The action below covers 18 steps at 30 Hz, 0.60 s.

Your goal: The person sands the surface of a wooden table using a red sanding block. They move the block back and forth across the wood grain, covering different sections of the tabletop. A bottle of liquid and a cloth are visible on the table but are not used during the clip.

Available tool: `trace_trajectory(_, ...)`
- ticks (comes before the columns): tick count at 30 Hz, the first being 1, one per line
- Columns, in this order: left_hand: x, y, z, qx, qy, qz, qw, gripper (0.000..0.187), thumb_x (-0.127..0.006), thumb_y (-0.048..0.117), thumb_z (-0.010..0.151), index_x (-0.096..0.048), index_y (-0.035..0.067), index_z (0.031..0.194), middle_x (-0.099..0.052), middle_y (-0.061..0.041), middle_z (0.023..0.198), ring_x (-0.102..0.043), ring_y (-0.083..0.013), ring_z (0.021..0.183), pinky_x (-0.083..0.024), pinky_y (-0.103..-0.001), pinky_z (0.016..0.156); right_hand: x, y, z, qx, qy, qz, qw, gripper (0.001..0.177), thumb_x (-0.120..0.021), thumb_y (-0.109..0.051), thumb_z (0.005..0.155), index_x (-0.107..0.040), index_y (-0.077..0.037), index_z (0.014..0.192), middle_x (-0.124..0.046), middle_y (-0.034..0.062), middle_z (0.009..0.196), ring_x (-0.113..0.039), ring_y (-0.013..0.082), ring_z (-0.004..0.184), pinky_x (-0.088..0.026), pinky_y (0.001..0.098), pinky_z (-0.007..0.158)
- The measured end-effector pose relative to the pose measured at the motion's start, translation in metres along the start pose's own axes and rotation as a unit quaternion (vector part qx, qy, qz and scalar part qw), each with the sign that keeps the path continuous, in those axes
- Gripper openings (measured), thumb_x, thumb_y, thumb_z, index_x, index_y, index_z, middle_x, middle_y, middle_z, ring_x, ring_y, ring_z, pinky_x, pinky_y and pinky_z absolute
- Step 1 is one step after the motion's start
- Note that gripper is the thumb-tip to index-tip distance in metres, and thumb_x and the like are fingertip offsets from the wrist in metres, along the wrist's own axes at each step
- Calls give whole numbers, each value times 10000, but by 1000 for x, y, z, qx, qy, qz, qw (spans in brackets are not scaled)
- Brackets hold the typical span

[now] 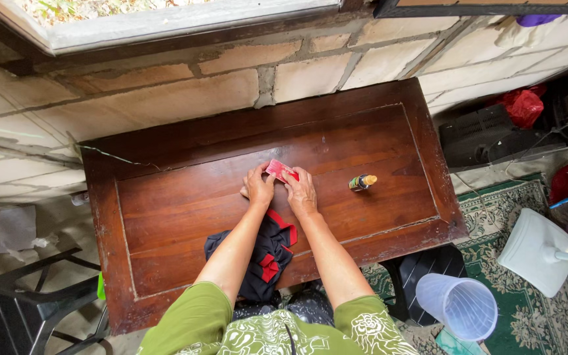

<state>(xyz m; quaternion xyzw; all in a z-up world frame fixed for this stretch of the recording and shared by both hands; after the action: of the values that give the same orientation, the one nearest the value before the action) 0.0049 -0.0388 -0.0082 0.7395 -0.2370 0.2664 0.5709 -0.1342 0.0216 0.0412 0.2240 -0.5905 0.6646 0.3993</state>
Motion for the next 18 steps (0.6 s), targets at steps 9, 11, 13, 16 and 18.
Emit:
trace_trajectory(9, 12, 12, -41, -33, 0, -3, 999, 404, -766, 286, 874, -681, 260, 1268, -606, -72, 1285, -520, -321, 1239, -357, -579, 1011, 35, 3, -41, 6, -8, -16, 1000, 551, -745, -147, 859, -610, -122, 1393, -522, 206, 1430, -508, 407, 1284, -452, 476, 1061)
trace_trajectory(11, 12, 18, -50, -58, 25, -15, 998, 432, -747, 279, 889, -648, 229, 1308, -592, -83, 1307, -519, -326, 1240, -373, -568, 1018, 53, 9, -51, -8, 16, -6, 1000, 558, -741, -181, 873, -591, -101, 1405, -503, 225, 1448, -493, 419, 1291, -429, 490, 1070)
trace_trajectory(13, 10, 25, -60, -88, 42, -15, 995, 466, -740, 258, 880, -632, 223, 1332, -585, -90, 1317, -502, -331, 1266, -357, -577, 1026, 68, 19, -64, -21, 16, -7, 1000, 514, -735, -187, 884, -610, -103, 1375, -518, 205, 1439, -500, 407, 1295, -427, 484, 1078)
trace_trajectory(16, 3, 42, -77, -108, 47, -6, 993, 466, -729, 250, 901, -619, 228, 1353, -583, -88, 1330, -493, -327, 1279, -345, -576, 1035, 88, 37, -82, -42, 31, -9, 999, 452, -730, -192, 898, -635, -111, 1332, -556, 161, 1416, -520, 379, 1285, -438, 470, 1081)
trace_trajectory(18, -5, 57, -91, -130, 47, -10, 990, 463, -731, 253, 913, -613, 228, 1360, -583, -89, 1330, -488, -325, 1282, -341, -570, 1045, 101, 52, -96, -61, 43, -12, 997, 414, -732, -195, 896, -655, -115, 1295, -585, 131, 1389, -535, 359, 1271, -445, 463, 1070)
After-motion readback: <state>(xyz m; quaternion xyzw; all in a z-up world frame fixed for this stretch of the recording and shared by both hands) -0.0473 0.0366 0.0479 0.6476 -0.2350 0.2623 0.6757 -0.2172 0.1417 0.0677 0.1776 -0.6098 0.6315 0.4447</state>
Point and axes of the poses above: each hand's wrist, its own z-axis towards the middle knuckle, its own x-axis out of the back of the hand, y = z × x, the point moved 4 cm from there along z, towards the middle knuckle
